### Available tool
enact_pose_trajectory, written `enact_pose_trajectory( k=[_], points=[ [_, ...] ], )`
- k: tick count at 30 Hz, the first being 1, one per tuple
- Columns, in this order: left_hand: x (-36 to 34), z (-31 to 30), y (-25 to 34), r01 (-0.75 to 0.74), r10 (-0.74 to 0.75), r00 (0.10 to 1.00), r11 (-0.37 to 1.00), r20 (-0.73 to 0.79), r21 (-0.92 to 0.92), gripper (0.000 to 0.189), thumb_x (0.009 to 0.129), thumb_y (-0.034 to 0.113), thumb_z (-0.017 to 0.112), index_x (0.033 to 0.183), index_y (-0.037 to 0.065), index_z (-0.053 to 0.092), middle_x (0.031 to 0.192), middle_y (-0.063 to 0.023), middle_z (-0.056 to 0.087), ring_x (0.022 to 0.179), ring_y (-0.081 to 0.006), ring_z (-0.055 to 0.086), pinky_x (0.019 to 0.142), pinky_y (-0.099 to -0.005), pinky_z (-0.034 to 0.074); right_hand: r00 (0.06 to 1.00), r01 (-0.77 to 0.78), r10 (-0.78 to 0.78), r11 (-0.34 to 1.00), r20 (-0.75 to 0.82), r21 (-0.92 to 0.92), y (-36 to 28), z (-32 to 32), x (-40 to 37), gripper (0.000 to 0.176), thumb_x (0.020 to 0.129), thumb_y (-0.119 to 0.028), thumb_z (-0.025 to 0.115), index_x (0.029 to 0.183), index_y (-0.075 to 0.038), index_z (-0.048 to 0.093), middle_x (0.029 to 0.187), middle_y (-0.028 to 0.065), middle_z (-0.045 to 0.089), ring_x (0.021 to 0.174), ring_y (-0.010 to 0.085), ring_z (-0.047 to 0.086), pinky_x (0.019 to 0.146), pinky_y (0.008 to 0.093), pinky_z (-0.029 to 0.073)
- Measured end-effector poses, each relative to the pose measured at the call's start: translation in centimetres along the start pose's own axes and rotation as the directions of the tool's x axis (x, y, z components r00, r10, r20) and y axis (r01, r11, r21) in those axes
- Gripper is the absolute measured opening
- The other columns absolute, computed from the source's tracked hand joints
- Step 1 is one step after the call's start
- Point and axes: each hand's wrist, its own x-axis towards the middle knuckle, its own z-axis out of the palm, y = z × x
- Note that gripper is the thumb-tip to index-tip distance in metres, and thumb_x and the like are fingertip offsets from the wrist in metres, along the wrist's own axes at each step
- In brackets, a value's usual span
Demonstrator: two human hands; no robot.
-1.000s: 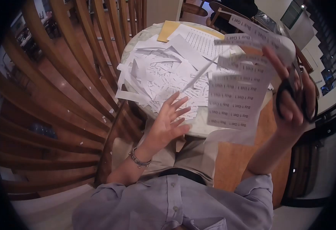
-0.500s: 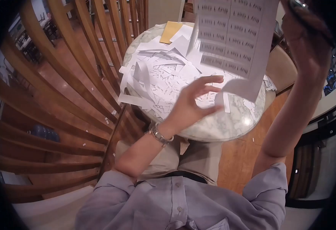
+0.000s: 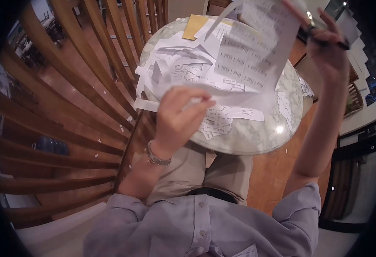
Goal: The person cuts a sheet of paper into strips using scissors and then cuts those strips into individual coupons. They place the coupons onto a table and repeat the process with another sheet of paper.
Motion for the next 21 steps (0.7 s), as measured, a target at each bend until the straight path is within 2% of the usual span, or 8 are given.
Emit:
enact_pose_trajectory(
  k=[2, 3, 5, 7, 9, 10, 14, 21],
  points=[
    [-2.6, 0.8, 0.4, 0.093, -0.093, 0.984, 0.996, 0.152, 0.007, 0.026, 0.055, -0.007, 0.058, 0.076, 0.007, 0.062, 0.078, -0.0034, 0.057, 0.072, -0.0211, 0.052, 0.064, -0.0304, 0.041, 0.982, -0.063, 0.055, 0.997, -0.180, -0.034, 2.2, -2.9, 0.2, 0.028, 0.080, -0.015, 0.048, 0.097, 0.003, 0.035, 0.094, 0.0293, 0.051, 0.043, 0.0087, 0.049, 0.043, 0.0188, 0.045],
    [-3.8, 1.3, 0.5, 0.100, -0.100, 0.983, 0.995, 0.156, 0.005, 0.026, 0.055, -0.007, 0.058, 0.076, 0.007, 0.062, 0.078, -0.0034, 0.057, 0.072, -0.0211, 0.052, 0.064, -0.0304, 0.041, 0.964, -0.087, 0.073, 0.995, -0.254, -0.046, 3.4, -4.5, 0.1, 0.025, 0.079, -0.014, 0.050, 0.094, 0.003, 0.039, 0.098, 0.0315, 0.050, 0.042, 0.0074, 0.048, 0.042, 0.0180, 0.044],
    [-6.2, 2.2, 0.8, 0.215, -0.201, 0.932, 0.976, 0.302, -0.015, 0.022, 0.058, -0.003, 0.058, 0.076, 0.008, 0.061, 0.079, -0.0018, 0.056, 0.075, -0.0204, 0.052, 0.066, -0.0317, 0.040, 0.958, -0.078, 0.046, 0.992, -0.283, -0.104, 6.1, -8.3, 0.0, 0.037, 0.079, -0.005, 0.050, 0.108, 0.012, 0.035, 0.109, 0.0357, 0.040, 0.046, 0.0042, 0.045, 0.046, 0.0134, 0.044],
    [-7.7, 2.8, 1.1, 0.270, -0.246, 0.902, 0.963, 0.354, -0.020, 0.019, 0.059, 0.000, 0.058, 0.076, 0.009, 0.061, 0.081, -0.0005, 0.056, 0.079, -0.0193, 0.051, 0.069, -0.0312, 0.039, 0.873, -0.139, 0.066, 0.984, -0.484, -0.115, 8.7, -9.8, -0.1, 0.031, 0.075, -0.004, 0.054, 0.099, 0.009, 0.039, 0.103, 0.0364, 0.044, 0.044, 0.0032, 0.044, 0.044, 0.0130, 0.043],
    [-8.3, 3.0, 1.4, 0.288, -0.253, 0.852, 0.958, 0.459, -0.006, 0.018, 0.061, 0.002, 0.058, 0.076, 0.010, 0.061, 0.082, -0.0002, 0.056, 0.081, -0.0180, 0.051, 0.073, -0.0307, 0.037, 0.800, -0.204, 0.142, 0.978, -0.583, -0.042, 10.7, -11.9, -0.1, 0.021, 0.073, -0.004, 0.056, 0.086, 0.003, 0.041, 0.098, 0.0358, 0.047, 0.042, 0.0025, 0.042, 0.043, 0.0130, 0.042],
    [-8.2, 2.9, 1.4, 0.289, -0.244, 0.830, 0.957, 0.501, -0.012, 0.016, 0.064, 0.007, 0.059, 0.080, 0.011, 0.061, 0.083, 0.0007, 0.056, 0.084, -0.0170, 0.050, 0.077, -0.0305, 0.033, 0.813, -0.246, 0.204, 0.969, -0.545, -0.005, 11.2, -13.2, 0.0, 0.028, 0.070, -0.007, 0.059, 0.085, 0.003, 0.038, 0.088, 0.0339, 0.052, 0.044, 0.0046, 0.046, 0.044, 0.0175, 0.045],
    [-6.9, 2.9, 1.7, 0.350, -0.299, 0.818, 0.937, 0.491, -0.012, 0.017, 0.066, 0.012, 0.060, 0.083, 0.011, 0.060, 0.088, 0.0003, 0.056, 0.087, -0.0170, 0.049, 0.078, -0.0312, 0.032, 0.797, -0.251, 0.096, 0.951, -0.596, -0.182, 12.2, -15.0, -1.1, 0.033, 0.067, -0.011, 0.062, 0.085, 0.003, 0.039, 0.087, 0.0307, 0.054, 0.043, 0.0042, 0.043, 0.046, 0.0157, 0.045],
    [-7.7, 4.9, 2.0, 0.395, -0.419, 0.793, 0.906, 0.442, 0.151, 0.019, 0.069, 0.017, 0.060, 0.086, 0.011, 0.060, 0.105, -0.0022, 0.053, 0.098, -0.0178, 0.045, 0.084, -0.0342, 0.027, 0.794, -0.282, 0.062, 0.919, -0.605, -0.276, 12.8, -13.7, -4.7, 0.030, 0.069, -0.019, 0.061, 0.083, 0.001, 0.044, 0.087, 0.0257, 0.057, 0.044, 0.0065, 0.042, 0.045, 0.0196, 0.042]
  ],
)
